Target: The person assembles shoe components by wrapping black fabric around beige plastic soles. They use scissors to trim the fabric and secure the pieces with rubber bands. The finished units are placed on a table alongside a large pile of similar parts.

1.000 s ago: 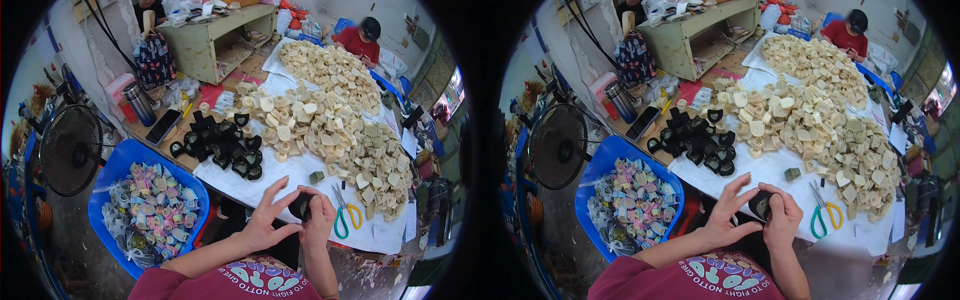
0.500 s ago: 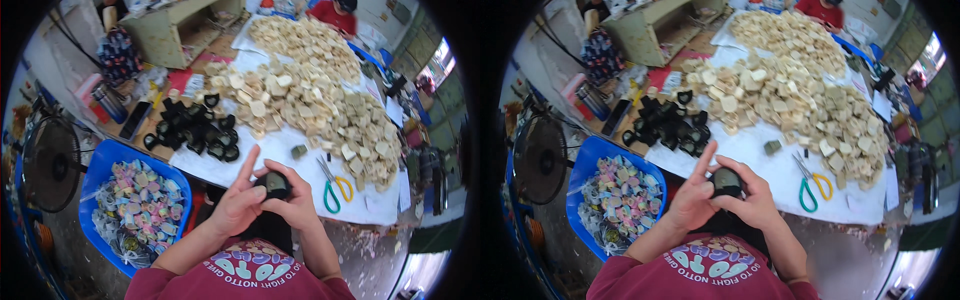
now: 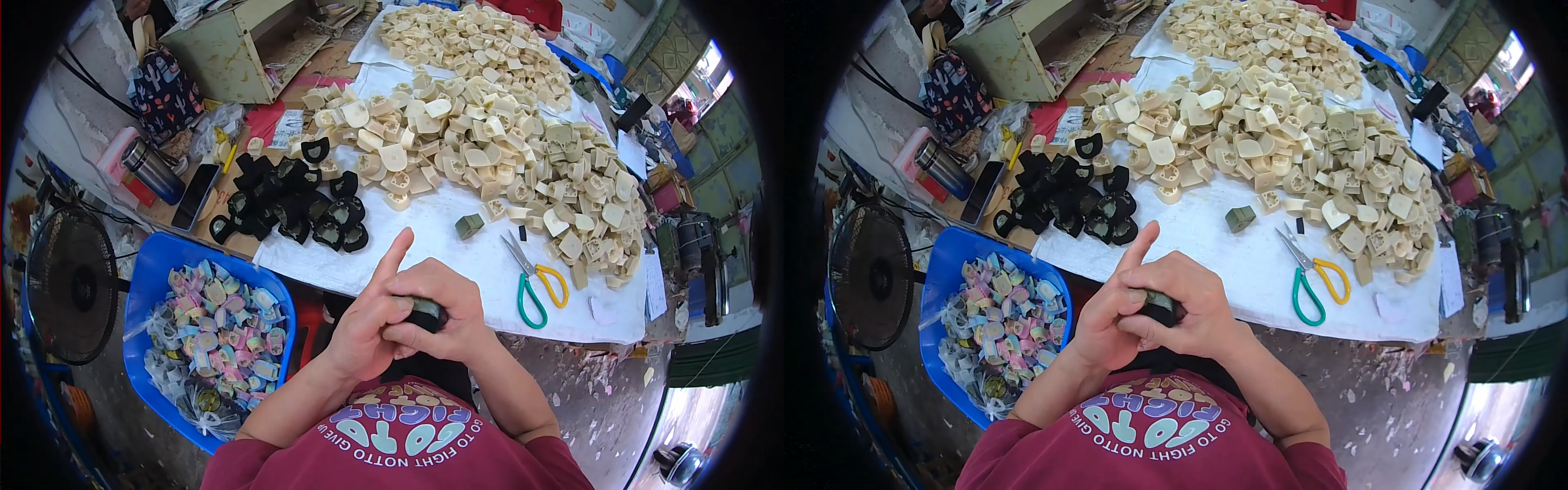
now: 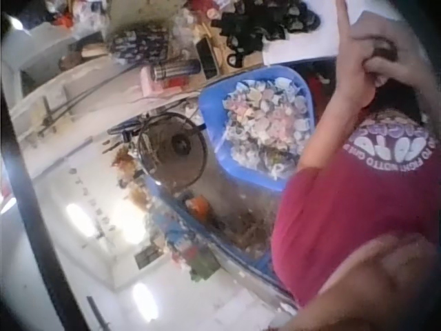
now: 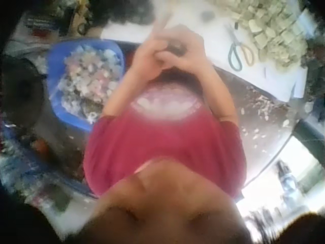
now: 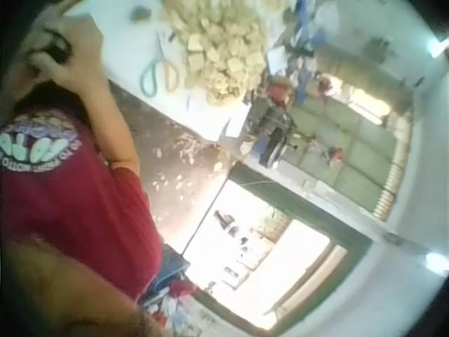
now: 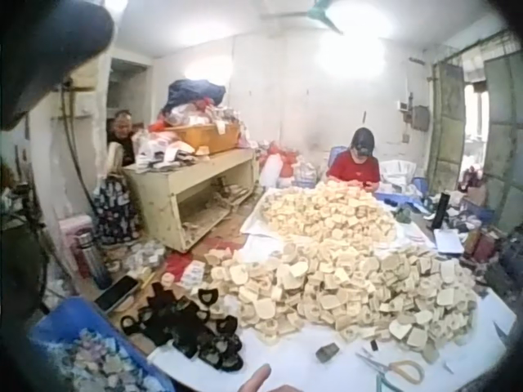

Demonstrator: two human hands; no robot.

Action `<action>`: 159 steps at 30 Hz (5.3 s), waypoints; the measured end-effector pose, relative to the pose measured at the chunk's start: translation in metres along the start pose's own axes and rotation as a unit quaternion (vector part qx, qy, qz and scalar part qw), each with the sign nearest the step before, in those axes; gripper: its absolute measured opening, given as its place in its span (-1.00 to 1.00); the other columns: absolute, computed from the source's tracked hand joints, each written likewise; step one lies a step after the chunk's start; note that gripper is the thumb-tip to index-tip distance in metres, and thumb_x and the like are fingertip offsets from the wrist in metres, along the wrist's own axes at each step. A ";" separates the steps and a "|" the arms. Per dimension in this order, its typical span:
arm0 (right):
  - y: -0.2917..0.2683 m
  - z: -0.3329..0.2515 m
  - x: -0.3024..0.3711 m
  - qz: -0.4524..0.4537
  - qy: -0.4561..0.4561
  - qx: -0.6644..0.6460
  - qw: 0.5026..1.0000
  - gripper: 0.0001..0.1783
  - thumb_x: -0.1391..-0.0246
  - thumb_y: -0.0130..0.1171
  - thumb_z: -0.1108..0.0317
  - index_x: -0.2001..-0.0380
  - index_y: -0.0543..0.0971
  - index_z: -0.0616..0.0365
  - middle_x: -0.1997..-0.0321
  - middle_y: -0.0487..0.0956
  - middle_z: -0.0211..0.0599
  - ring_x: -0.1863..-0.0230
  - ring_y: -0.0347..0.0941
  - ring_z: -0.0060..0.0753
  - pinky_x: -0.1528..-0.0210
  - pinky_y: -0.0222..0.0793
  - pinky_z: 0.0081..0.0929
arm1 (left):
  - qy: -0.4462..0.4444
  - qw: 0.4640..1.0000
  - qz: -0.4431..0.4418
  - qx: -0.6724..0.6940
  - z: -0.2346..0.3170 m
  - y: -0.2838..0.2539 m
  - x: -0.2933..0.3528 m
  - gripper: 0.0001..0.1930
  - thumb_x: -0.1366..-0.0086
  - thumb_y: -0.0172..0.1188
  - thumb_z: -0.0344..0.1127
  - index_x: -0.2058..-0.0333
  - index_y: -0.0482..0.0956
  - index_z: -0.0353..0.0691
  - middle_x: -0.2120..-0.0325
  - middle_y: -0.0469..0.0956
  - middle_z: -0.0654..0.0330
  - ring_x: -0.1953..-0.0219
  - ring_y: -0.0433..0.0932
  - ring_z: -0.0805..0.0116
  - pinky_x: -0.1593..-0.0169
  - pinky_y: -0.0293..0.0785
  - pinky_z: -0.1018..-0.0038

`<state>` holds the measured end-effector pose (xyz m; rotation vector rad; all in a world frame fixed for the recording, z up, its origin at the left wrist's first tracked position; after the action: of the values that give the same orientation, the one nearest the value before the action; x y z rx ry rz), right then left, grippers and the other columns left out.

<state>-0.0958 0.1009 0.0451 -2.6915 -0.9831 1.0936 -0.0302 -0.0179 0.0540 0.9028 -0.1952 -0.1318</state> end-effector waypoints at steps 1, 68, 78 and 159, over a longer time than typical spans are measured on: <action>0.001 0.001 -0.002 0.004 -0.050 0.035 0.998 -0.42 0.28 0.45 0.34 0.07 0.53 0.16 0.18 0.56 -0.25 0.35 0.51 -0.28 0.27 0.42 -0.45 | 0.001 1.000 0.011 0.006 -0.001 -0.001 -0.002 -0.17 -0.18 -0.14 -0.43 -0.38 -0.33 0.02 0.25 0.39 0.21 0.56 0.29 0.53 0.58 0.25 0.60; -0.160 0.043 0.081 0.202 0.431 0.246 0.844 -0.82 0.07 0.30 0.34 0.49 0.59 0.25 0.60 0.55 -0.42 0.54 0.40 -0.66 0.51 0.30 -0.58 | 0.260 0.606 0.188 -0.728 -0.033 -0.116 0.044 -0.66 -0.05 0.21 -0.52 0.12 0.54 -0.24 0.00 0.41 -0.01 -0.10 0.36 0.00 -0.27 0.00 0.10; -0.074 -0.016 0.225 -0.101 0.441 0.409 0.793 -0.85 0.02 0.25 0.36 0.43 0.56 0.22 0.49 0.57 -0.11 0.48 0.49 -0.11 0.41 0.40 -0.32 | 0.096 0.656 0.221 -0.715 -0.090 -0.162 0.056 -0.61 -0.08 0.28 -0.26 0.11 0.53 -0.31 0.01 0.40 -0.07 -0.07 0.37 -0.03 -0.15 0.26 0.24; -0.011 0.011 0.052 0.039 0.525 -0.177 0.832 -0.81 -0.09 0.22 0.34 0.36 0.62 0.28 0.51 0.59 -0.35 0.56 0.46 -0.69 0.55 0.43 -0.71 | 0.317 0.667 0.075 -0.670 -0.044 -0.043 0.013 -0.62 0.02 0.13 -0.72 0.16 0.58 -0.35 0.48 0.51 0.09 0.48 0.50 0.28 0.42 0.41 0.47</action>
<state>-0.0811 0.1382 0.0086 -2.8832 -0.8499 -0.6763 -0.0089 -0.0132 -0.0046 -0.6050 0.4724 0.2054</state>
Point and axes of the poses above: each hand's wrist, its own x-axis away from the middle knuckle, its own y-axis out of the palm, z = x × y, the point moved 2 cm from there along -x, towards the middle knuckle
